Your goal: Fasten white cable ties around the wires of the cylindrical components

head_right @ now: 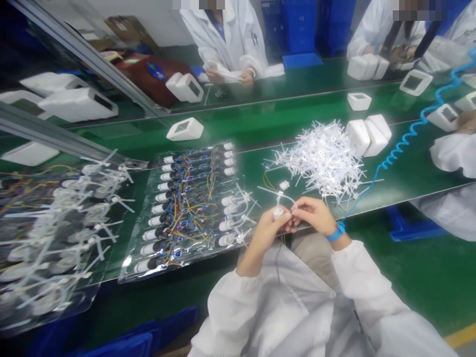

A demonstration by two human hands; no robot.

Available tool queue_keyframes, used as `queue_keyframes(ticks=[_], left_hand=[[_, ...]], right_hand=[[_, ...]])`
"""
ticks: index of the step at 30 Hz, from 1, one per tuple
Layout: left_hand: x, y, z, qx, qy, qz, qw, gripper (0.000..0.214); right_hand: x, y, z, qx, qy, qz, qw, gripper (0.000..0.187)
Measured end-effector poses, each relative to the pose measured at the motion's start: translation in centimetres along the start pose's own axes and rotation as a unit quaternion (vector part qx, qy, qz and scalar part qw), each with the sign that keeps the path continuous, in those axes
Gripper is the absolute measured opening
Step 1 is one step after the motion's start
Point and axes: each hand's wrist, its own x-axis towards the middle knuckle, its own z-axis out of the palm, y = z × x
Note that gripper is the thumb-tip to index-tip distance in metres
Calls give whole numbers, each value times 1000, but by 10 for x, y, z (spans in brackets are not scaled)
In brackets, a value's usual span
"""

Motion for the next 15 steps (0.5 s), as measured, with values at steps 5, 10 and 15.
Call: queue_keyframes(ticks=[5,10,15], left_hand=[[-1,3,-5,6,-15,-8,1000,51],[-2,4,-8,25,-10,-4,1000,52],[-3,1,-6,42,4,0,999,53]], right_hand=[[2,1,-4,5,-8,-13,1000,30],[1,1,-5,-3,-16,-28,999,26],[-2,0,-2,-51,7,-58,997,28]])
